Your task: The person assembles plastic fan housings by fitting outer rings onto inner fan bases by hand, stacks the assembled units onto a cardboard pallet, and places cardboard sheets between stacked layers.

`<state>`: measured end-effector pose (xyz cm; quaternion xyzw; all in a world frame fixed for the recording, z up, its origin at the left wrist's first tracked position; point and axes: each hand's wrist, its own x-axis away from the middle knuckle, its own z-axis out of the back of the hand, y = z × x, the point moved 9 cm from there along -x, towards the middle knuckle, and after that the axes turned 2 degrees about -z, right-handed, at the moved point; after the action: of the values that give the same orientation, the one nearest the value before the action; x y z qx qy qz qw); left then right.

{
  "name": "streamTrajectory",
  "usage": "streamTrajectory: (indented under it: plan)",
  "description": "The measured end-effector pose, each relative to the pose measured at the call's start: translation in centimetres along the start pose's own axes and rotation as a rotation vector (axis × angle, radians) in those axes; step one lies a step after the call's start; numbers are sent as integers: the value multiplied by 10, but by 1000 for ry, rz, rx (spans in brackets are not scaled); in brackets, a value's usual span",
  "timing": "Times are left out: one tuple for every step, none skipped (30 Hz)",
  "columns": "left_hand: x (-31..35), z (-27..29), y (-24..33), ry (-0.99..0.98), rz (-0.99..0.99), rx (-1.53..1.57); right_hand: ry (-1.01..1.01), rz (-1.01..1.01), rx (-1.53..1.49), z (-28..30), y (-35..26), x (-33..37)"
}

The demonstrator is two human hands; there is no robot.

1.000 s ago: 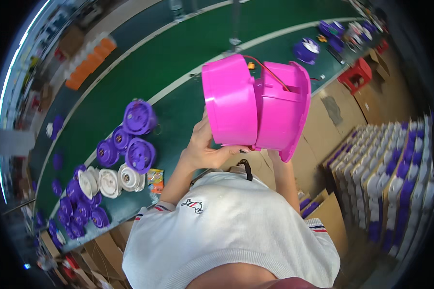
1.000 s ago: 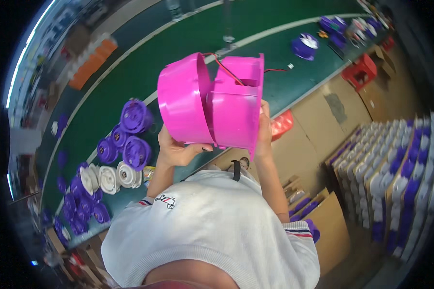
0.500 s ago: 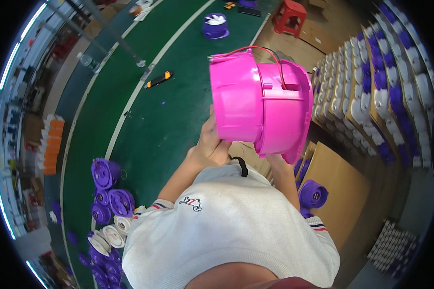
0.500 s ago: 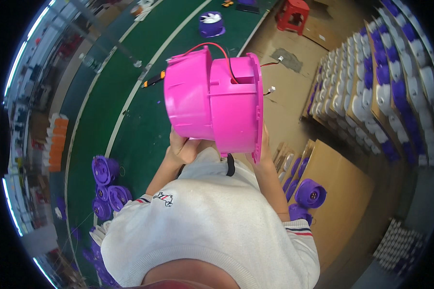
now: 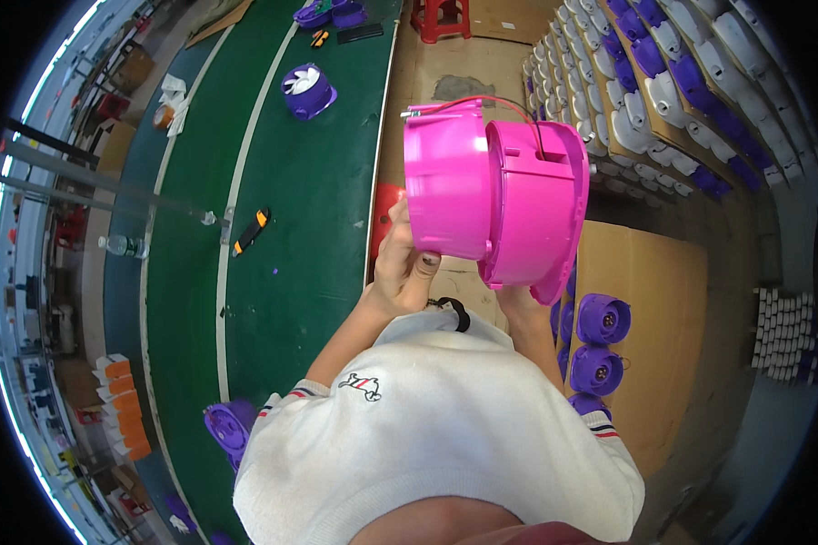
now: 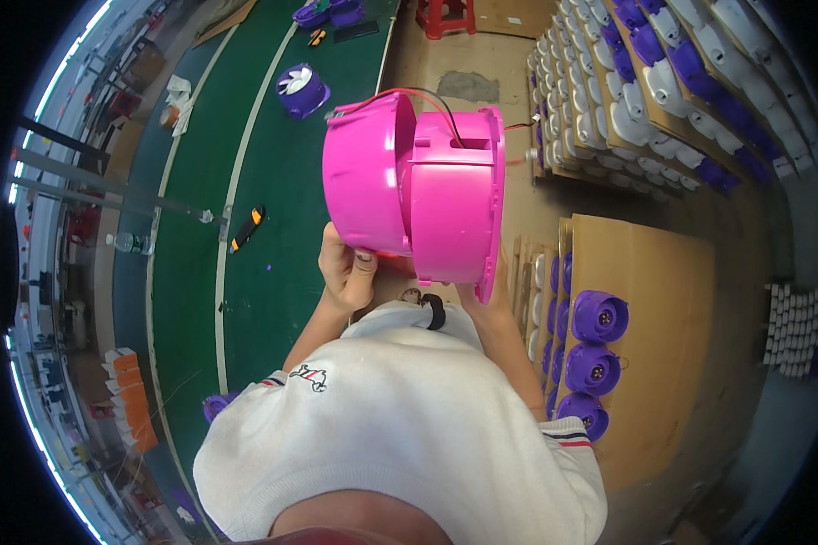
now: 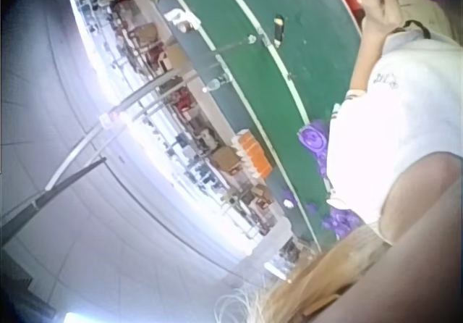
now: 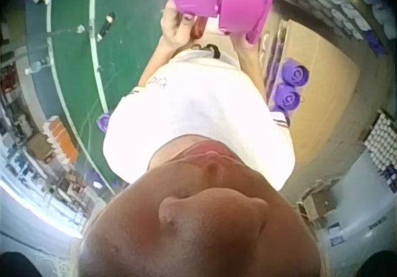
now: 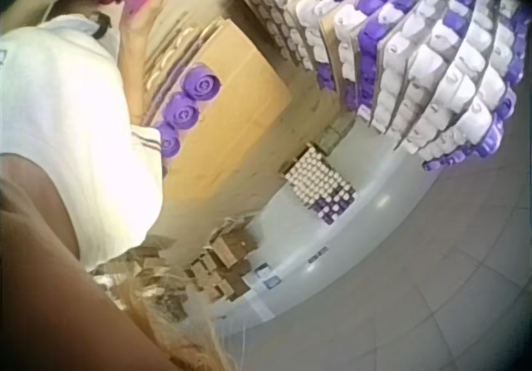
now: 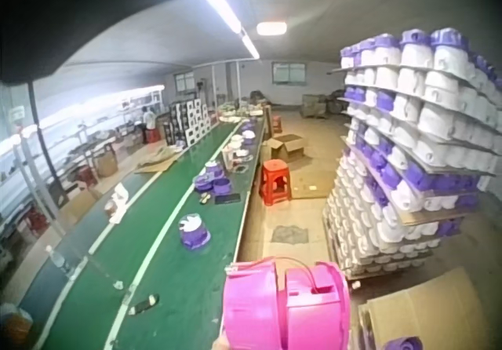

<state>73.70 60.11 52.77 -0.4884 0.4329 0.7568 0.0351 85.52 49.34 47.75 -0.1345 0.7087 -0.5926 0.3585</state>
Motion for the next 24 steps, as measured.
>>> streamTrajectory:
  plan:
    - [-4,-1,0,-35,-39,-47,25,-62,-58,-1,3,-3]
    - [-6,0,-1,-40,-41,-39,34,-60,-54,0,5,-3]
    - [-8,0,-3,-40,-24,104,46,-168,-318,0,19,-3]
    - [-10,1,-6,-39,-6,248,58,-274,-583,-3,33,-1]
    - [-11,2,-9,-44,-2,250,65,-275,-584,-2,38,0]
    - [-12,2,-8,-82,-47,226,31,-244,-488,-3,39,0]
    - [-11,2,-7,-119,-92,202,-2,-214,-392,-5,40,0]
    - [-12,5,-9,-122,-93,210,6,-212,-387,-5,40,-1]
    - [-12,8,-12,-122,-92,202,22,-196,-487,-5,39,-2]
    - [-12,10,-14,-122,-91,195,38,-179,-587,-5,37,-2]
    - [-13,11,-16,-127,-92,201,45,-177,-585,-7,34,-4]
    - [-13,11,-16,-146,-111,203,139,-274,-583,-6,38,-4]
    - [-13,10,-16,-165,-131,205,233,-371,-579,-3,44,-1]
    - [-15,8,-15,-167,-132,210,238,-368,-578,-2,47,0]
    - [-18,6,-11,-180,-157,219,177,-326,-593,-4,48,0]
    - [-20,4,-8,-193,-181,228,115,-284,-608,-7,46,0]
    - [-20,3,-9,-196,-183,234,121,-282,-605,-8,43,0]
    - [-19,2,-11,-191,-174,262,123,-193,-363,-6,30,-2]
    - [-19,2,-12,-187,-165,289,124,-105,-120,-5,18,-3]
    - [-16,0,-13,-192,-163,294,131,-106,-119,-4,22,-1]
    - [-14,0,-14,-187,-156,308,129,-156,-312,-4,32,3]
    - [-12,0,-16,-183,-147,321,127,-204,-506,-5,41,6]
    - [-12,0,-16,-185,-145,324,131,-206,-504,-5,41,7]
    - [-11,-1,-17,-192,-147,324,173,-264,-582,-3,47,10]
